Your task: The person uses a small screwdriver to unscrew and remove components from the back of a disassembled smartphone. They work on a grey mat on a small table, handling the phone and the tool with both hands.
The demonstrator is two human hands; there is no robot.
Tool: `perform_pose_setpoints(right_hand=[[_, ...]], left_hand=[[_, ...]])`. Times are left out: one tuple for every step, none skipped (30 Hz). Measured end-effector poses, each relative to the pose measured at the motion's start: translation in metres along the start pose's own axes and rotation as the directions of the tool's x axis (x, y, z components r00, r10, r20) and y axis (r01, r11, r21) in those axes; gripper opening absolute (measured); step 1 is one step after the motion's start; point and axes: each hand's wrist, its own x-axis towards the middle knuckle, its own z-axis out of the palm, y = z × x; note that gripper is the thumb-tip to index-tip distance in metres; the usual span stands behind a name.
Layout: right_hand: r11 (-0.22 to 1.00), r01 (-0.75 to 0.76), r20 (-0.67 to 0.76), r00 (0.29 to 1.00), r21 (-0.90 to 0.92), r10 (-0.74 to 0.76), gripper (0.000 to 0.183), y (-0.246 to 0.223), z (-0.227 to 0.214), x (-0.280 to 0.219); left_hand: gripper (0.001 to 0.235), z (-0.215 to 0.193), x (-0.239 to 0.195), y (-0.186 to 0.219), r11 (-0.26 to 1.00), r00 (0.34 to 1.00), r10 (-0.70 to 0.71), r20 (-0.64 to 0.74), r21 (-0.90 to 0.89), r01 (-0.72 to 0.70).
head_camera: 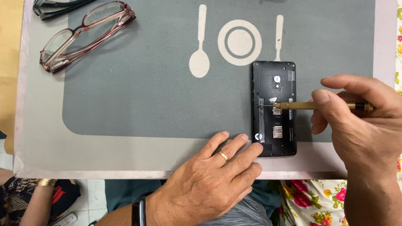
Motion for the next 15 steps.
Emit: perform_pose_setpoints(right_hand=[[1.000,0.002,0.001,1.000,0.000,-0.002,0.017,-0.001,0.000,0.000],[1.000,-0.014,0.002,1.000,-0.009,0.014,0.016,-0.002,0.000,0.000],[0.999,-0.030,0.002,1.000,-0.018,0.030,0.016,-0.002,0.001,0.000],[0.999,-0.029,0.003,1.000,-0.018,0.029,0.016,-0.001,0.000,0.000],[1.000,-0.008,0.006,1.000,-0.015,0.008,0.018,0.000,-0.001,-0.001],[1.000,0.013,0.010,1.000,-0.012,-0.013,0.021,0.001,-0.002,-0.001],[1.000,0.013,0.010,1.000,-0.014,-0.013,0.021,0.000,-0.003,-0.002],[0.998,0.050,0.023,0.999,-0.037,-0.050,0.022,-0.001,-0.003,-0.003],[0.994,0.089,0.037,0.996,-0.059,-0.087,0.023,-0.003,-0.004,-0.004],[0.994,0.090,0.037,0.995,-0.060,-0.088,0.023,-0.001,-0.006,-0.004],[0.975,0.213,0.091,0.974,-0.059,-0.207,0.028,0.000,-0.009,-0.004],[0.942,0.332,0.144,0.936,-0.052,-0.321,0.033,0.002,-0.011,-0.004],[0.942,0.332,0.145,0.936,-0.052,-0.322,0.033,0.002,-0.012,-0.006],[0.928,0.360,0.156,0.926,-0.098,-0.343,0.037,0.002,-0.013,-0.009],[0.911,0.387,0.168,0.917,-0.143,-0.363,0.041,0.002,-0.014,-0.012]], left_hand=[[0.014,0.000,0.000,0.000,1.000,1.000,-0.001,-0.002,0.001,0.001],[0.014,0.000,-0.001,0.000,1.000,1.000,-0.001,0.003,0.008,0.001],[0.015,0.000,-0.001,0.000,1.000,1.000,0.000,0.008,0.014,0.000],[0.015,0.000,-0.002,0.000,1.000,1.000,-0.001,0.007,0.014,0.001],[0.015,0.000,-0.002,0.000,1.000,1.000,-0.002,0.007,0.010,0.002],[0.015,0.000,-0.002,0.000,1.000,1.000,-0.002,0.007,0.005,0.002],[0.015,0.000,-0.002,0.000,1.000,1.000,-0.002,0.006,0.004,0.002],[0.016,-0.001,-0.002,0.000,1.000,1.000,0.002,0.013,0.009,-0.003],[0.016,-0.001,-0.002,0.000,1.000,1.000,0.006,0.019,0.015,-0.007],[0.016,-0.001,-0.002,-0.001,1.000,1.000,0.007,0.018,0.015,-0.007],[0.015,-0.001,-0.001,-0.001,1.000,1.000,0.011,0.006,0.013,-0.011],[0.015,-0.001,-0.001,-0.001,1.000,1.000,0.015,-0.005,0.010,-0.014],[0.015,0.000,-0.002,-0.001,1.000,1.000,0.014,-0.006,0.010,-0.014],[0.015,0.000,-0.002,-0.001,1.000,1.000,0.014,-0.009,0.011,-0.014],[0.016,0.000,-0.002,-0.001,1.000,1.000,0.014,-0.011,0.011,-0.014]])
